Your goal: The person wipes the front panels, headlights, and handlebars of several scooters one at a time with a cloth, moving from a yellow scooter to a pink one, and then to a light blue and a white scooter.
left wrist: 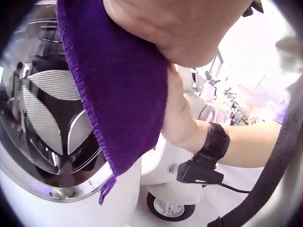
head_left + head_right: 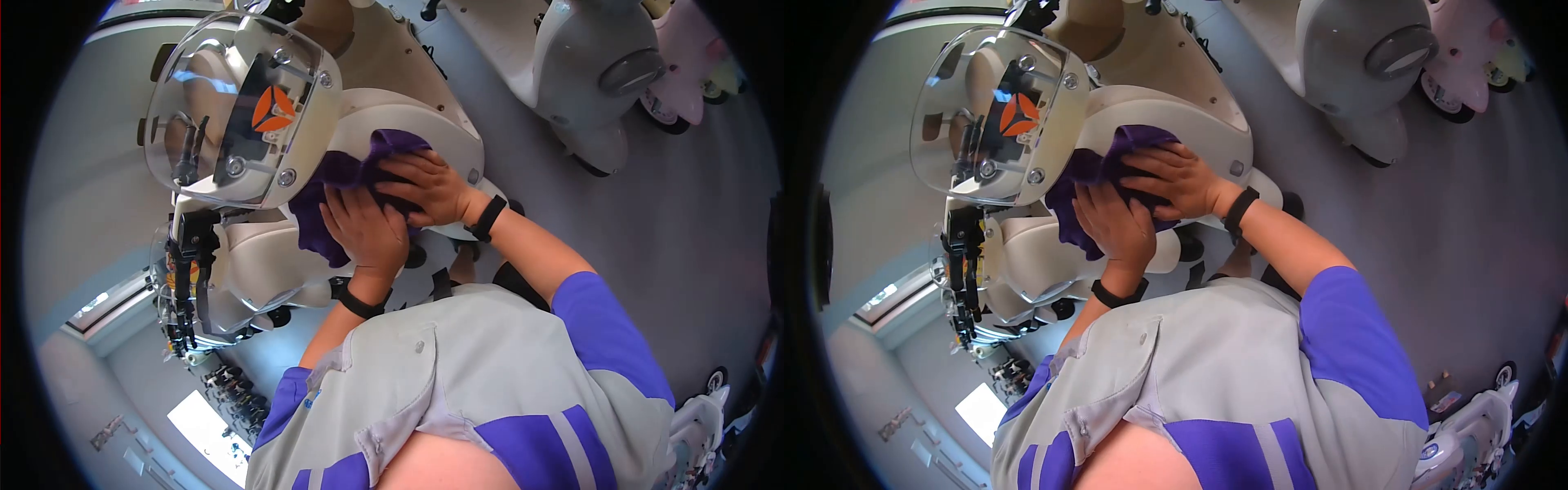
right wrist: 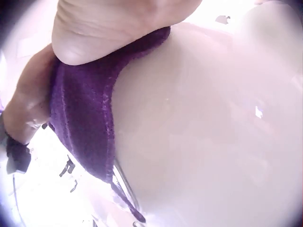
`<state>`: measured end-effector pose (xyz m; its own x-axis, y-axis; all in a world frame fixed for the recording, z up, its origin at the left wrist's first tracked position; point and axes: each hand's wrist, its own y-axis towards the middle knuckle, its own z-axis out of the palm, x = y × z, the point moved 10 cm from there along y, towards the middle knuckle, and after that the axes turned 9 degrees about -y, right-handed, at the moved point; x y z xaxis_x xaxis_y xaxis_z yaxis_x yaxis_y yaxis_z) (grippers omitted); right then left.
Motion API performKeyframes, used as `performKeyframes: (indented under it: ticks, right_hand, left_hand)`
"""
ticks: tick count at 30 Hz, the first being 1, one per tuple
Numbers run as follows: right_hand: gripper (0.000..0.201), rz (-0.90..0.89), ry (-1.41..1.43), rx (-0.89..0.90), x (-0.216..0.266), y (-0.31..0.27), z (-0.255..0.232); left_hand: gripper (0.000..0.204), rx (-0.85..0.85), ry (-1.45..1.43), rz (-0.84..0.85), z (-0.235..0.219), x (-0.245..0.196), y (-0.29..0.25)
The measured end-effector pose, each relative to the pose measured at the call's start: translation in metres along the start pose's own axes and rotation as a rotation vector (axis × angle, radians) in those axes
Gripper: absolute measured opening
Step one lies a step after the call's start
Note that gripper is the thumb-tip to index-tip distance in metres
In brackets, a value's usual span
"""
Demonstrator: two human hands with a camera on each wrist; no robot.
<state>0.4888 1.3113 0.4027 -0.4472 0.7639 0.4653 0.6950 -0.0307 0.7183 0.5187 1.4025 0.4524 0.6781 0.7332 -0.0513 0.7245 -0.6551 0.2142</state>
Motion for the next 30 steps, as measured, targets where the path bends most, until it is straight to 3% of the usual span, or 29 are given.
performKeyframes:
  ticks: [2,6,9,12,14,18,22,23,24,26,28,30]
  right_hand:
    - [0.061,0.098,0.010,0.017,-0.021,-0.018,0.009]
    - [0.067,0.315,-0.094,-0.046,-0.076,-0.067,0.023]
    - [0.070,0.507,-0.075,0.176,-0.112,-0.108,0.063]
    - [0.070,0.648,0.240,-0.061,-0.103,-0.074,0.018]
    - [0.067,0.527,0.094,-0.080,-0.083,-0.037,0.008]
    - [0.063,0.169,0.025,-0.038,-0.049,0.070,-0.007]
    - [0.064,0.173,0.194,0.083,-0.076,0.088,0.005]
    - [0.057,0.173,0.140,-0.046,-0.079,0.081,-0.005]
    - [0.056,0.241,0.179,-0.062,-0.086,0.072,-0.009]
    - [0.056,0.370,0.252,-0.095,-0.094,0.052,-0.021]
    - [0.055,0.460,0.275,-0.015,-0.093,0.032,-0.022]
    - [0.055,0.475,0.270,0.033,-0.097,0.037,-0.017]
  left_hand:
    - [0.063,0.159,0.052,-0.042,0.009,-0.017,0.011]
    - [0.062,0.158,0.097,0.259,0.045,-0.076,0.022]
    - [0.061,0.244,0.093,0.331,0.066,-0.093,0.033]
    - [0.057,0.229,-0.090,0.265,0.048,-0.081,0.044]
    - [0.056,0.245,-0.128,0.135,0.025,-0.057,0.047]
    - [0.060,0.038,0.007,0.072,-0.011,-0.021,0.051]
    - [0.070,0.057,0.031,0.000,-0.005,-0.015,0.054]
    - [0.071,0.080,0.086,-0.027,0.001,-0.023,0.057]
    - [0.072,0.101,0.138,-0.057,0.004,-0.029,0.060]
    - [0.072,0.146,0.139,0.065,0.009,-0.046,0.063]
    - [0.071,0.162,0.079,0.218,0.011,-0.057,0.058]
    - [0.068,0.139,-0.025,0.185,0.003,-0.040,0.054]
